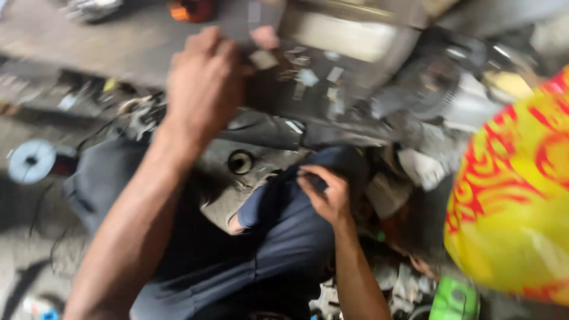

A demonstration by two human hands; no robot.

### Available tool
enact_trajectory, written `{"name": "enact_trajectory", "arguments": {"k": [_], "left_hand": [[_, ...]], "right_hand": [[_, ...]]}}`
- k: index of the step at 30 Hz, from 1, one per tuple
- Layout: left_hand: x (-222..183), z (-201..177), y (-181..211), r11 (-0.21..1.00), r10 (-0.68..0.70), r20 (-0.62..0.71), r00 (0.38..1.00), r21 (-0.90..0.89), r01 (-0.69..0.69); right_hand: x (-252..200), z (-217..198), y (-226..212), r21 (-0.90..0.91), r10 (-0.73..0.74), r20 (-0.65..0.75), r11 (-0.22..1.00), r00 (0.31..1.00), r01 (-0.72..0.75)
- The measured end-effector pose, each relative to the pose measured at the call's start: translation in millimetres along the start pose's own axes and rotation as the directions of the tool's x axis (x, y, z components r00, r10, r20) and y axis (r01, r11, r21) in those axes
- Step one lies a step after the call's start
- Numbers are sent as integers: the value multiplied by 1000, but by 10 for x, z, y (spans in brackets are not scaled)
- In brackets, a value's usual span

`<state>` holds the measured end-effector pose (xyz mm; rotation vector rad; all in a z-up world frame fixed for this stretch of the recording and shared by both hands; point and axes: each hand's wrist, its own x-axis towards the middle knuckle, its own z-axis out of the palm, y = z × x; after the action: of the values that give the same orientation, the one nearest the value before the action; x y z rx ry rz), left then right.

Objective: Operating a manual winding machine to wind copper wire onto a bobbin for an electrical component.

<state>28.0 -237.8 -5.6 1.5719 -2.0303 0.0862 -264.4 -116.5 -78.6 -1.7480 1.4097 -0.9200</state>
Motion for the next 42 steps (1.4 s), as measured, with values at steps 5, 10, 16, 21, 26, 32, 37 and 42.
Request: {"name": "enact_trajectory", "arguments": {"k": [5, 10, 16, 21, 26, 32, 37, 42], "left_hand": [[-71, -53, -21, 954, 138, -1, 990, 269, -133], [36, -137, -75, 994, 108, 43, 993, 8, -109], [454, 12, 447, 849, 85, 189, 978, -527, 28], [552, 98, 694, 753, 106, 234, 966, -653, 76], [589, 21, 621, 592, 59, 234, 970, -791, 155], [262, -663, -45, 468, -167, 127, 978, -863, 192], [218, -858, 166, 349, -347, 2, 938, -928, 131], [282, -909, 195, 320, -242, -63, 968, -947, 19]], "right_hand": [[-4, -18, 30, -14, -219, -14, 976, 976, 219], [-13, -89, -12, -41, -258, -45, 966, 965, 256], [-20, -49, 151, 23, -320, -170, 944, 932, 329], [-50, -111, 165, 129, -308, -138, 937, 941, 325], [-58, -112, 161, 74, -336, -163, 934, 928, 351], [-62, -105, 52, -78, -335, -79, 941, 939, 330], [-9, -24, -144, -32, -354, -25, 935, 935, 353], [-29, 55, -114, -73, -247, 6, 966, 969, 247]]}}
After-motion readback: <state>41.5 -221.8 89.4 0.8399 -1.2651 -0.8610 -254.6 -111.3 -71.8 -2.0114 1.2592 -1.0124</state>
